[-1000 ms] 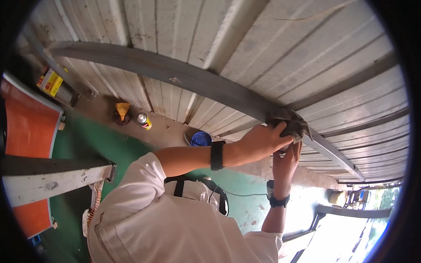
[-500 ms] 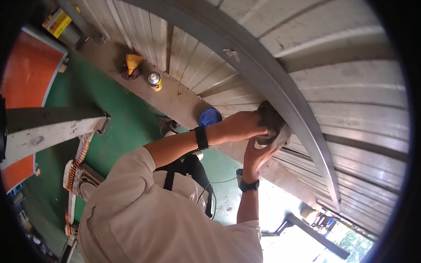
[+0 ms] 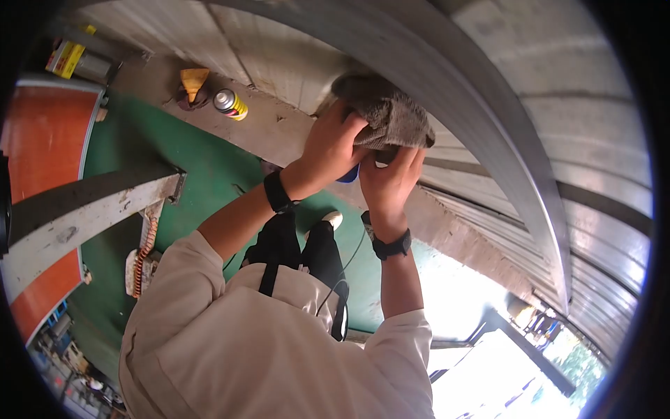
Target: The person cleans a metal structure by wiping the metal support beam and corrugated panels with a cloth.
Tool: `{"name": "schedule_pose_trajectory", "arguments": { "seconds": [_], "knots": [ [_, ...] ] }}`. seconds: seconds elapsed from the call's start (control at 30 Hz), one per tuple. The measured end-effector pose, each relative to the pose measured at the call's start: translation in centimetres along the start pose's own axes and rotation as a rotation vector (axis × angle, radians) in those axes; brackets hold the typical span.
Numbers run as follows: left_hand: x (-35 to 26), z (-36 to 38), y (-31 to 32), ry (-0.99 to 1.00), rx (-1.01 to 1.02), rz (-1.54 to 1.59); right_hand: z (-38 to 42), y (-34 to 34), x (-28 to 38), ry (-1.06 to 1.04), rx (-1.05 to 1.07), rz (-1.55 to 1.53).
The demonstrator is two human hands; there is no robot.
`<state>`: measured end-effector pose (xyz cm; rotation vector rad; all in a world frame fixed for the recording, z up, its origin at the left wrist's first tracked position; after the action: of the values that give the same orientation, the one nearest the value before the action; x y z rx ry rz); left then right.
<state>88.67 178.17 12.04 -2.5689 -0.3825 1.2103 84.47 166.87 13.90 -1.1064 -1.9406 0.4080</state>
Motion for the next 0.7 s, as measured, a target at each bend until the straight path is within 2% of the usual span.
{"name": "schedule_pose_trajectory", "arguments": {
  "seconds": [0.07, 0.17, 0.2, 0.27, 0.33, 0.5, 0.67, 0.7],
  "knots": [
    [-2.1, -0.6, 1.8, 0.031, 0.015, 0.085, -0.2, -2.6, -0.3, -0.021, -0.102, -0.038],
    [-5.0, -1.3, 4.9, 0.133, 0.114, 0.141, 1.6, -6.4, -3.7, 0.099, -0.145, 0.068],
    [-6.0, -1.4, 5.4, 0.191, 0.138, 0.079, 2.1, -7.3, -4.3, 0.028, -0.156, 0.162],
    [-6.6, -0.6, 7.9, 0.282, 0.204, 0.083, 4.1, -8.3, -6.4, 0.104, -0.222, 0.179],
    [-6.4, 0.5, 9.8, 0.282, 0.291, 0.054, 5.9, -7.7, -8.6, 0.194, -0.183, 0.163],
    [-2.9, 3.6, 11.4, 0.186, 0.464, 0.003, 8.8, -3.5, -11.2, 0.343, -0.038, 0.153],
    [2.4, 4.6, 6.6, -0.01, 0.408, -0.058, 7.6, 2.2, -8.5, 0.478, 0.215, 0.049],
    [3.5, 4.5, 5.4, -0.052, 0.397, -0.111, 6.9, 3.4, -7.8, 0.408, 0.24, 0.064]
  ]
}}
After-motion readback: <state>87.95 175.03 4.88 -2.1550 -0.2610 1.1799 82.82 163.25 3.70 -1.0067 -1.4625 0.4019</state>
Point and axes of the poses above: each hand's wrist, its own z-axis away from the middle knuckle, its own y-axis out of the palm, x = y × z, the point moved 6 cm from there along -z, towards the middle knuckle, and after that the axes turned 3 degrees about -z, right-handed, at the moved point
